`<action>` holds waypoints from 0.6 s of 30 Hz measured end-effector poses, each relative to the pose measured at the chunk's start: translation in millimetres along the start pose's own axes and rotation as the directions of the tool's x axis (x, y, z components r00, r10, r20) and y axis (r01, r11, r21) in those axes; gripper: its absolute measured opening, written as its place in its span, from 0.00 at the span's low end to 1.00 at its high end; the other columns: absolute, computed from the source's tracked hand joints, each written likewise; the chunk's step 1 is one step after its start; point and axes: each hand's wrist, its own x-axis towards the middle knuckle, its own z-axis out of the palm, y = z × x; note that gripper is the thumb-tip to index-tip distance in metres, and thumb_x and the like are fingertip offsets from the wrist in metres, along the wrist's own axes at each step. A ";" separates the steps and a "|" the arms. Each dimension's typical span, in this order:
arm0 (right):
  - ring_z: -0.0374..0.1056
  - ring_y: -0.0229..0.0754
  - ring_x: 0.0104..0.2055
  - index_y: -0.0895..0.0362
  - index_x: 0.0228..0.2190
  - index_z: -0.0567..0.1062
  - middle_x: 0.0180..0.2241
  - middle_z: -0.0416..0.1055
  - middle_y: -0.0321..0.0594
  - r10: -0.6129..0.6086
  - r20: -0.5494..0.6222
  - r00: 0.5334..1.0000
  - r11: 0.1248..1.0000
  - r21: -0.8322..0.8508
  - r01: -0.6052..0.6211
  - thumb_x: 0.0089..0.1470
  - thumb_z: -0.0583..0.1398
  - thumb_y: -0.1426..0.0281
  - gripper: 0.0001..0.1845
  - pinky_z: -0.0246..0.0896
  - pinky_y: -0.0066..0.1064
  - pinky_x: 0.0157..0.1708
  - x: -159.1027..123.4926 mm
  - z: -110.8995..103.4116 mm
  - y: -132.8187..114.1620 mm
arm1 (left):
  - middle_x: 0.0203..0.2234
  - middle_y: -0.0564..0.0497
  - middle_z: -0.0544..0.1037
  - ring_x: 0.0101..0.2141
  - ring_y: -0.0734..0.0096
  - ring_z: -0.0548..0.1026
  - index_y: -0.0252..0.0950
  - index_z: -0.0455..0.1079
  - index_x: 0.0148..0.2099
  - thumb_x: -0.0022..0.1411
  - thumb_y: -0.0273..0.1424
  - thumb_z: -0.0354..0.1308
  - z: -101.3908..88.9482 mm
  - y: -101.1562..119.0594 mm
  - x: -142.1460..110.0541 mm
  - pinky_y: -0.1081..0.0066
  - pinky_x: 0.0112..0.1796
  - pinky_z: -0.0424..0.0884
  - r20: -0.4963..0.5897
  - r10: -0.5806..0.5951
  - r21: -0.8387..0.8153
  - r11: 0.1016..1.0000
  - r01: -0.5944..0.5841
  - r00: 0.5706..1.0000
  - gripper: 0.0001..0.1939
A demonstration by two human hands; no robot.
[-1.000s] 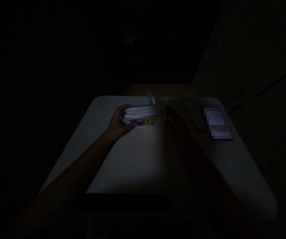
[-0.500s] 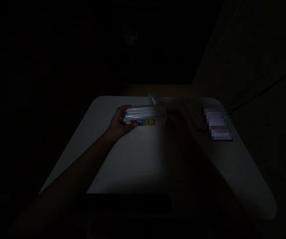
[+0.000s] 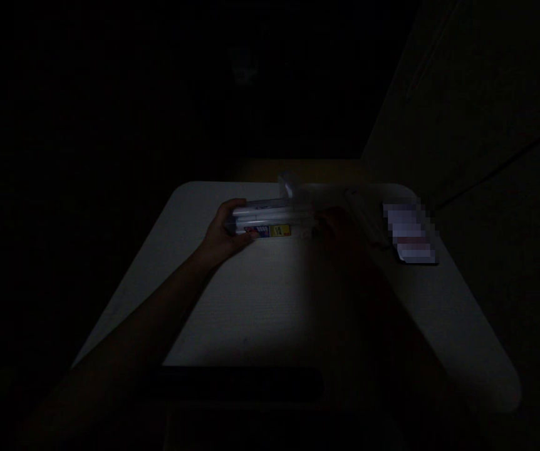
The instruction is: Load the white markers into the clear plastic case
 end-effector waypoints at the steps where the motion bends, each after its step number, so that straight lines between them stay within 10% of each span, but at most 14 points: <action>1: 0.74 0.51 0.53 0.56 0.48 0.79 0.50 0.77 0.50 0.005 0.005 1.000 1.000 -0.014 -0.005 0.63 0.53 0.61 0.21 0.71 0.48 0.55 0.4 -4.1 3.1 | 0.54 0.44 0.72 0.54 0.56 0.73 0.42 0.66 0.60 0.49 0.48 0.76 0.1 0.1 0.2 0.58 0.56 0.72 -0.002 0.003 0.008 1.000 -0.003 1.000 0.40; 9: 0.74 0.58 0.53 0.53 0.41 0.82 0.48 0.79 0.51 0.045 0.013 0.999 0.990 -0.132 -0.043 0.58 0.58 0.65 0.14 0.70 0.54 0.56 1.2 -33.1 17.6 | 0.54 0.44 0.72 0.55 0.56 0.72 0.42 0.67 0.60 0.49 0.48 0.76 1.9 -0.8 0.1 0.59 0.57 0.72 -0.016 0.014 0.010 1.000 -0.014 1.000 0.40; 18: 0.74 0.53 0.56 0.52 0.51 0.79 0.54 0.77 0.47 0.009 0.005 1.000 0.999 0.043 -0.009 0.64 0.57 0.61 0.18 0.71 0.50 0.58 -6.9 -12.6 -16.7 | 0.54 0.43 0.71 0.55 0.56 0.73 0.40 0.66 0.60 0.49 0.46 0.75 0.9 1.7 0.5 0.58 0.57 0.72 0.001 0.006 0.012 1.000 -0.006 1.000 0.40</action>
